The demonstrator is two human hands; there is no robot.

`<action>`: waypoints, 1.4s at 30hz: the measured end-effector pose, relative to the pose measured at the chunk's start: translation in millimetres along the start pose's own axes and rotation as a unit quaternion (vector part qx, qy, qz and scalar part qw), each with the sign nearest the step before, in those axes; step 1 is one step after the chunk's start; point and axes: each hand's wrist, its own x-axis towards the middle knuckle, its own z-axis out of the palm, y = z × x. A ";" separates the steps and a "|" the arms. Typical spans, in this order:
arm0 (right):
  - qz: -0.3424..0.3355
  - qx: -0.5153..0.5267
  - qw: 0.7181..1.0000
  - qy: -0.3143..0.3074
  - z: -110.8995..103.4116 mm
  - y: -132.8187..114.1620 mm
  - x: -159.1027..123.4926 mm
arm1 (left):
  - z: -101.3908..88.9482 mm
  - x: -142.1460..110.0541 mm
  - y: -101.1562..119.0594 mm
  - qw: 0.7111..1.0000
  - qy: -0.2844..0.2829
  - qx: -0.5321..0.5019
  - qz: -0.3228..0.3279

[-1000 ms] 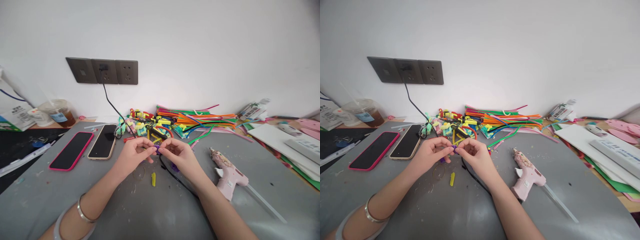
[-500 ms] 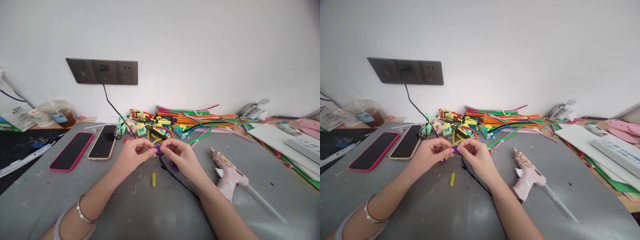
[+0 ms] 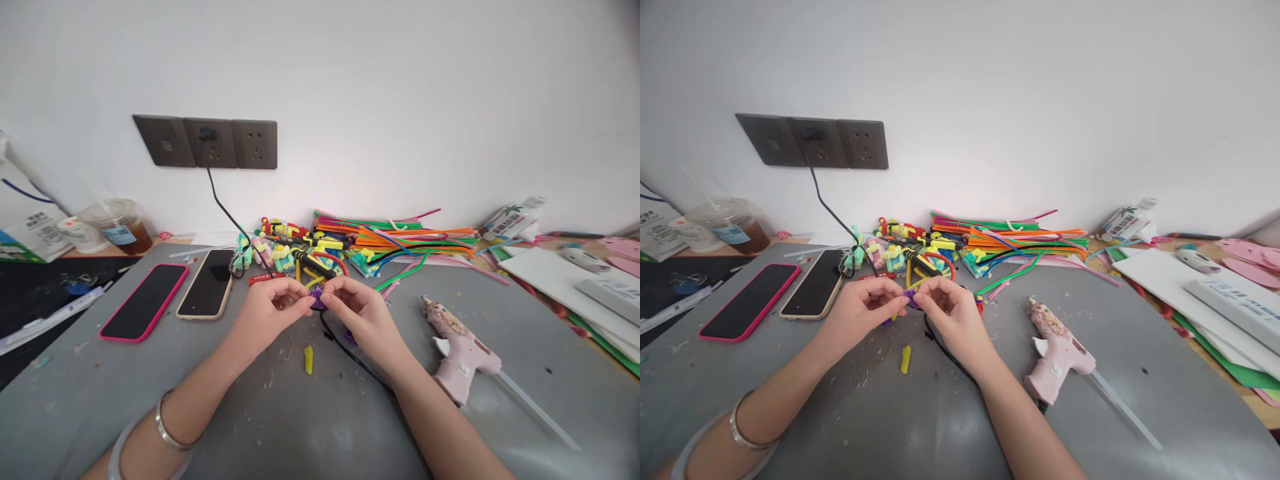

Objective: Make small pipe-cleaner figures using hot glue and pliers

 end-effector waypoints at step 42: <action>-0.047 -0.037 0.998 0.036 1.3 0.2 -4.6 | 1.8 -3.7 2.3 0.994 0.061 0.011 0.086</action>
